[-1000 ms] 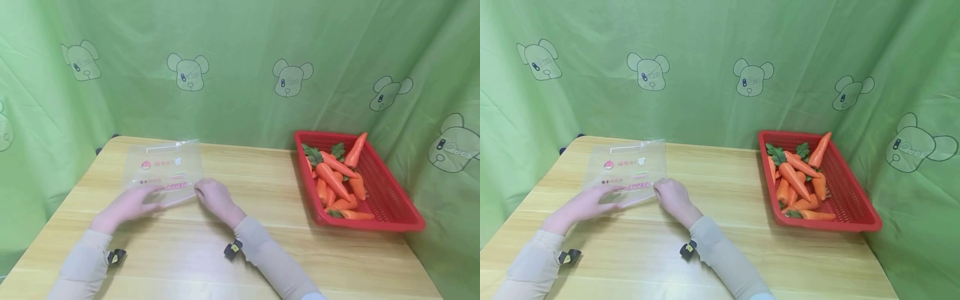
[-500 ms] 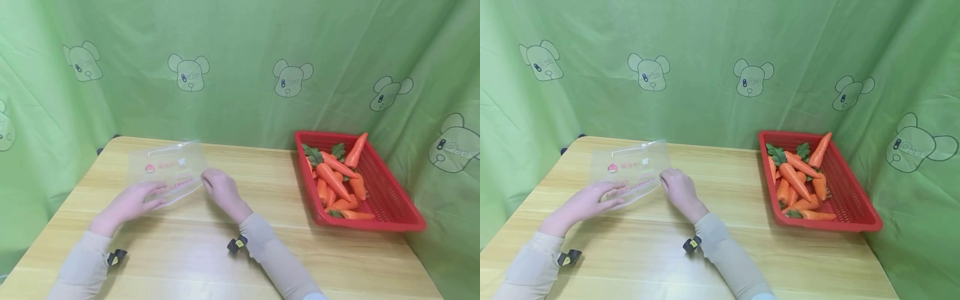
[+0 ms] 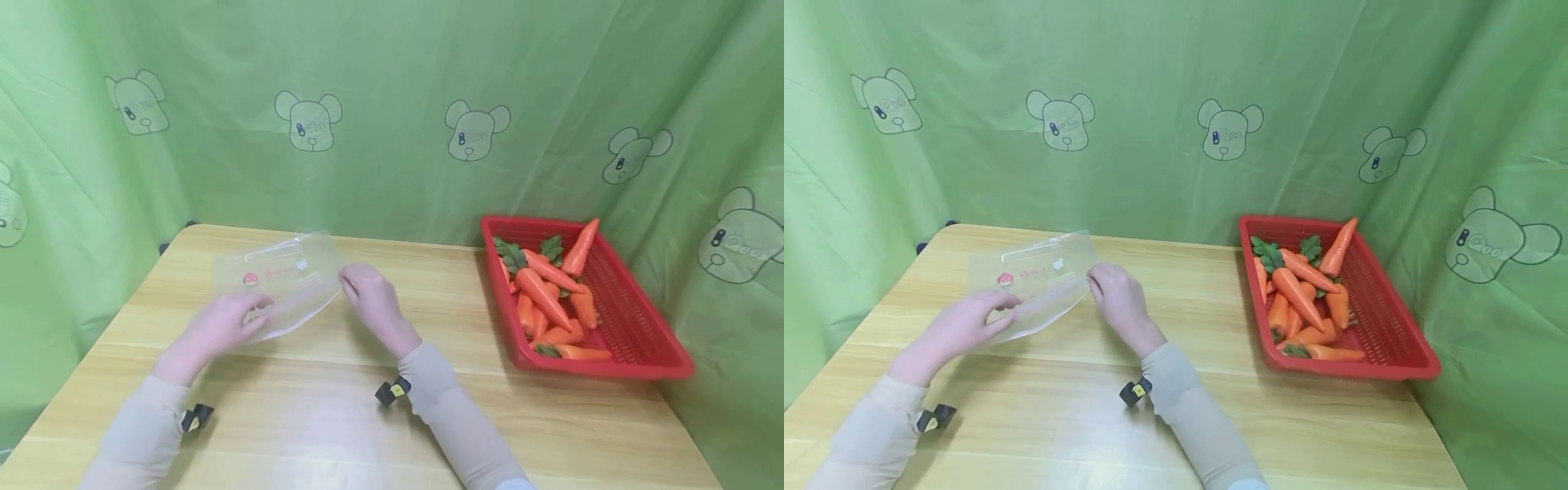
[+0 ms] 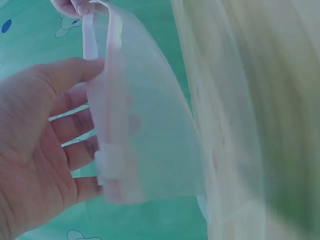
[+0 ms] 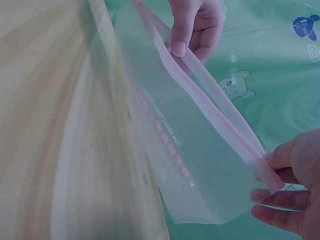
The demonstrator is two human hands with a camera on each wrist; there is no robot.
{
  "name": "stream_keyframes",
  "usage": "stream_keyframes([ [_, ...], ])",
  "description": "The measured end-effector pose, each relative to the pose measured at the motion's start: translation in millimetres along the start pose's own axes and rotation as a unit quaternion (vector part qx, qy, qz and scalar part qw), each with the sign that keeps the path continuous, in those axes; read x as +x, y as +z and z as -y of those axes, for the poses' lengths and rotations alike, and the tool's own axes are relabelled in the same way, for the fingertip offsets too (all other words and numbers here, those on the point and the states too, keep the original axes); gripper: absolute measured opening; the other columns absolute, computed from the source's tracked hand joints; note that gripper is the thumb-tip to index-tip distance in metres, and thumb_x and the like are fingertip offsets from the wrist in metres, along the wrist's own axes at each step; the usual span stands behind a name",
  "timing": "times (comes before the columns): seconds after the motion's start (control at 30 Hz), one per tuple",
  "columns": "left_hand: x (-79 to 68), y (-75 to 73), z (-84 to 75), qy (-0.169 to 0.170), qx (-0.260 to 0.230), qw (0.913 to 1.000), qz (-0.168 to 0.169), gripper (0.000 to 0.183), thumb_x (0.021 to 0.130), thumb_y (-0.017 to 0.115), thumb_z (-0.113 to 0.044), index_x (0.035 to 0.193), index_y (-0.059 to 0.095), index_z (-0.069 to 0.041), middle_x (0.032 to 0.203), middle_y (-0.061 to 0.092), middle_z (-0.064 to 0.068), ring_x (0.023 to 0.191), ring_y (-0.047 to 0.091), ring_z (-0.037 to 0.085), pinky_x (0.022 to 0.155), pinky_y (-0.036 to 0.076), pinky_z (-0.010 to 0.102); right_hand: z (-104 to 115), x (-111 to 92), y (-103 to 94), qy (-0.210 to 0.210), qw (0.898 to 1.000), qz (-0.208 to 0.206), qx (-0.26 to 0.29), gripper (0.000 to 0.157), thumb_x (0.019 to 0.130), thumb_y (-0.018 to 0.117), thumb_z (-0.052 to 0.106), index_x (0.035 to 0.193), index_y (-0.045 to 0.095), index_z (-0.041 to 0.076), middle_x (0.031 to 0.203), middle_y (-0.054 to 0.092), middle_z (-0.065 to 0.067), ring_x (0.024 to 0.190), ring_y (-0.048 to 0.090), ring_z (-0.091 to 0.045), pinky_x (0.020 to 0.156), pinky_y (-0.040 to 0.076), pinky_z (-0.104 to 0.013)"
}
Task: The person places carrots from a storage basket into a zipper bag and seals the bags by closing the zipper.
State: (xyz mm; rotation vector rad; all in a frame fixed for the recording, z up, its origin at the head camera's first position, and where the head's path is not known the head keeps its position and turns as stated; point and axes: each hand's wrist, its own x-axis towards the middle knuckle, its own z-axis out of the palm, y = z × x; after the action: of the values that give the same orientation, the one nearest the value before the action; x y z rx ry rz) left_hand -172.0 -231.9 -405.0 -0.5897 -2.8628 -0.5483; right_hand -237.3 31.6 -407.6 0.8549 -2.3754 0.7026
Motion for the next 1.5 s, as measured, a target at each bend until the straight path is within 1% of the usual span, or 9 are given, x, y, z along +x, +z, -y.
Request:
stream_keyframes([
  [0.23, 9.9, -7.9, -9.1, -0.002, 0.026, 0.9989, -0.039, 0.011, 0.089, 0.064, -0.017, 0.093, 0.068, -0.007, 0.084, 0.071, 0.007, 0.07, 0.066, 0.02, 0.068, 0.055, 0.04, -5.2, 5.2, -6.7, 0.008, 1.0, -0.006, -0.002, 0.013, 0.095, 0.059, 0.014, 0.097, 0.07, 0.008, 0.098, 0.074, -0.008, 0.093, 0.07, -0.023, 0.086, 0.056, -0.031],
  [0.6, 22.5, -14.4, -28.1, -0.026, 0.045, 0.9921, -0.115, 0.012, 0.091, 0.059, -0.016, 0.089, 0.066, -0.006, 0.07, 0.064, 0.005, 0.053, 0.049, 0.012, 0.048, 0.042, 0.027, -13.9, 13.6, -17.4, 0.035, 0.999, -0.019, -0.005, 0.015, 0.093, 0.061, 0.016, 0.101, 0.07, 0.006, 0.102, 0.073, -0.01, 0.097, 0.069, -0.024, 0.087, 0.055, -0.034],
  [0.73, 27.3, -17.3, -34.8, -0.041, 0.044, 0.988, -0.143, 0.013, 0.091, 0.059, -0.017, 0.088, 0.067, -0.006, 0.071, 0.065, 0.007, 0.056, 0.052, 0.016, 0.05, 0.044, 0.031, -15.9, 13.8, -18.5, 0.041, 0.998, -0.053, 0.004, 0.024, 0.092, 0.063, 0.018, 0.11, 0.067, 0.004, 0.112, 0.07, -0.012, 0.106, 0.066, -0.026, 0.093, 0.053, -0.036],
  [0.87, 30.5, -21.4, -42.0, -0.065, 0.03, 0.9857, -0.152, 0.015, 0.092, 0.058, -0.018, 0.088, 0.066, -0.005, 0.074, 0.065, 0.008, 0.06, 0.055, 0.021, 0.055, 0.046, 0.037, -14.5, 12.7, -20.0, 0.049, 0.993, -0.1, 0.028, 0.039, 0.09, 0.066, 0.022, 0.122, 0.059, 0.001, 0.126, 0.059, -0.017, 0.117, 0.059, -0.03, 0.097, 0.051, -0.038],
  [1.0, 32.0, -24.2, -48.7, -0.079, 0.024, 0.9829, -0.164, 0.017, 0.092, 0.058, -0.018, 0.09, 0.065, -0.004, 0.078, 0.067, 0.011, 0.063, 0.058, 0.024, 0.057, 0.048, 0.04, -9.6, 10.7, -19.8, 0.087, 0.985, -0.125, 0.076, 0.044, 0.089, 0.068, 0.028, 0.117, 0.051, -0.002, 0.116, 0.052, -0.016, 0.106, 0.056, -0.031, 0.089, 0.052, -0.035],
  [1.1, 33.0, -24.9, -53.1, -0.086, 0.021, 0.981, -0.173, 0.017, 0.092, 0.057, -0.017, 0.091, 0.066, -0.003, 0.078, 0.067, 0.012, 0.063, 0.058, 0.025, 0.059, 0.049, 0.041, -4.0, 9.4, -17.3, 0.124, 0.98, -0.101, 0.117, 0.041, 0.089, 0.067, 0.034, 0.103, 0.053, -0.002, 0.102, 0.052, -0.013, 0.094, 0.055, -0.03, 0.081, 0.05, -0.035],
  [1.2, 34.8, -25.0, -58.4, -0.09, 0.022, 0.9795, -0.179, 0.018, 0.093, 0.056, -0.017, 0.091, 0.066, -0.002, 0.077, 0.068, 0.012, 0.062, 0.058, 0.025, 0.058, 0.048, 0.041, 3.3, 8.9, -14.2, 0.146, 0.979, -0.05, 0.134, 0.038, 0.09, 0.064, 0.04, 0.087, 0.056, 0.003, 0.09, 0.055, -0.009, 0.085, 0.056, -0.026, 0.074, 0.049, -0.032],
  [1.33, 36.8, -25.7, -68.4, -0.087, 0.027, 0.9777, -0.189, 0.018, 0.093, 0.058, -0.017, 0.091, 0.067, -0.002, 0.076, 0.068, 0.013, 0.059, 0.058, 0.024, 0.054, 0.048, 0.038, 11.8, 9.5, -9.1, 0.138, 0.981, -0.004, 0.134, 0.039, 0.092, 0.06, 0.043, 0.075, 0.058, 0.008, 0.08, 0.059, -0.007, 0.075, 0.055, -0.021, 0.068, 0.046, -0.026],
  [1.5, 36.7, -26.4, -79.2, -0.078, 0.022, 0.9751, -0.206, 0.015, 0.093, 0.059, -0.014, 0.09, 0.066, -0.001, 0.076, 0.068, 0.013, 0.059, 0.059, 0.024, 0.055, 0.05, 0.038, 18.6, 11.5, -7.5, 0.117, 0.982, 0.0, 0.146, 0.036, 0.094, 0.058, 0.038, 0.075, 0.061, 0.008, 0.074, 0.059, -0.005, 0.071, 0.057, -0.025, 0.065, 0.043, -0.023],
])
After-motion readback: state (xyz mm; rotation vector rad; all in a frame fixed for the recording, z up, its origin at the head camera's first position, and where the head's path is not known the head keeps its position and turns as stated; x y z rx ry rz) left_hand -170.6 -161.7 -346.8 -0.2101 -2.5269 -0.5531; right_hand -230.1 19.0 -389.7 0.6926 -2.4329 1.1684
